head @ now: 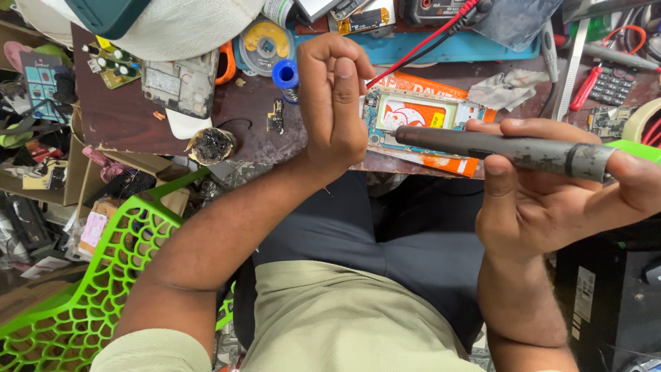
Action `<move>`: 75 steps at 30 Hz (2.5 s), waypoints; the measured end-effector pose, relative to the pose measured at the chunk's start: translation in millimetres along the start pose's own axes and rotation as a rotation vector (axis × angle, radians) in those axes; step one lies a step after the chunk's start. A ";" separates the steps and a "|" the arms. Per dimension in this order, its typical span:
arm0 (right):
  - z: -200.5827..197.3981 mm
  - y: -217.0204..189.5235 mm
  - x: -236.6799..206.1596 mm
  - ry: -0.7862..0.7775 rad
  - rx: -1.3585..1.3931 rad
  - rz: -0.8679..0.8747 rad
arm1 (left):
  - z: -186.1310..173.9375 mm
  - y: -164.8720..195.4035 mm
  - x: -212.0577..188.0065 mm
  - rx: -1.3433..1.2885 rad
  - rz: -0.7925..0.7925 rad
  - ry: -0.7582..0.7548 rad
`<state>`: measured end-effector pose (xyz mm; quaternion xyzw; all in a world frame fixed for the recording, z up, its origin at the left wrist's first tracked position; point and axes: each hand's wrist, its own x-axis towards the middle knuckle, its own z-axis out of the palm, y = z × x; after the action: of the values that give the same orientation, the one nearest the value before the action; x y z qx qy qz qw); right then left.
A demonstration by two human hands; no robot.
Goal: The person disassembles a white Samsung smartphone, removes the back cover and internal components, and uses a hot air gun and tweezers to work on the motherboard. The person then reassembles the phone by placing the motherboard back into the chassis.
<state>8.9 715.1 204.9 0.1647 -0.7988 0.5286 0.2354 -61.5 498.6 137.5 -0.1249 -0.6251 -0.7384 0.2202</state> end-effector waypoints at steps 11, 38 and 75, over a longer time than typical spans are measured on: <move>0.6 1.9 3.9 -0.001 0.006 -0.006 | 9.6 21.3 7.7 0.527 0.083 -0.097; -31.4 18.5 12.0 0.018 -0.004 0.006 | 16.4 21.9 8.5 0.278 -0.044 -0.385; -18.2 12.3 6.3 -0.032 -0.011 -0.011 | 15.9 19.4 9.0 0.334 0.003 -0.392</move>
<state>1.0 736.6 204.9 0.1761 -0.8044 0.5202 0.2266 -61.5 510.3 161.4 -0.2283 -0.7689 -0.5863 0.1134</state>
